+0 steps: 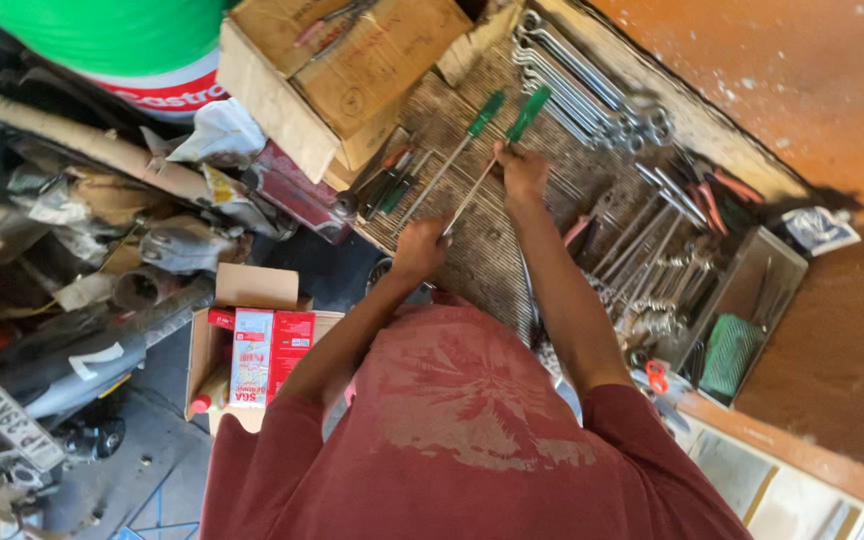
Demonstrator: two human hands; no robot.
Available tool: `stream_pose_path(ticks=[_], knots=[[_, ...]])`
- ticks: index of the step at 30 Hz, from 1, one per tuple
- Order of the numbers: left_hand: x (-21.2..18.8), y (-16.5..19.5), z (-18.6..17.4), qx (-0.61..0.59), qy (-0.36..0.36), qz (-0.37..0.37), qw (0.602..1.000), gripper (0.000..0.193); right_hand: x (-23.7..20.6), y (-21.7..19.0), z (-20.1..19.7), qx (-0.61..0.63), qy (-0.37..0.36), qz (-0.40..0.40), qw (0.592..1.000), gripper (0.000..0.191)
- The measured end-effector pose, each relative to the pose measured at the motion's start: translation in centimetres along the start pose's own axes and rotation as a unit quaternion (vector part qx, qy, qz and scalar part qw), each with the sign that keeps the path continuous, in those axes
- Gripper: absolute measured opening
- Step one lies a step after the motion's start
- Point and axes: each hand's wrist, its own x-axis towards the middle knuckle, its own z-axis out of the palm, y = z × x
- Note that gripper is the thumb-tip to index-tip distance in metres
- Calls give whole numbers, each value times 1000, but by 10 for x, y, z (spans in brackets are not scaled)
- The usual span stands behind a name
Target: The person wipes various metal tools on a workbench with a cloth, including wrenches, screwdrivers, and pliers. The person then opens a green hex key case, wipes the keys, and closes the case before placing it back on the bench.
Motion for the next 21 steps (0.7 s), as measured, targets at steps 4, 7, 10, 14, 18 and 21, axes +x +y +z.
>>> stream_pose_path(ticks=[4,7,10,14,18,21], knots=[[-11,-18,2,63,30,-45,997,38,4,18,13,-200,6,34,979,13],[-16,-24,-1,176,5,-94,980,26,5,18,19,-294,-17,-56,954,10],[-19,-23,-5,217,27,-56,974,29,8,16,26,-242,57,-10,969,11],[-12,-22,-4,191,48,-44,979,25,20,18,37,-231,45,-25,972,38],[-5,-24,-3,203,69,-36,976,26,37,19,35,-197,9,-23,980,40],[-3,-27,-4,198,118,-46,972,22,43,13,-1,-369,-13,-194,909,27]])
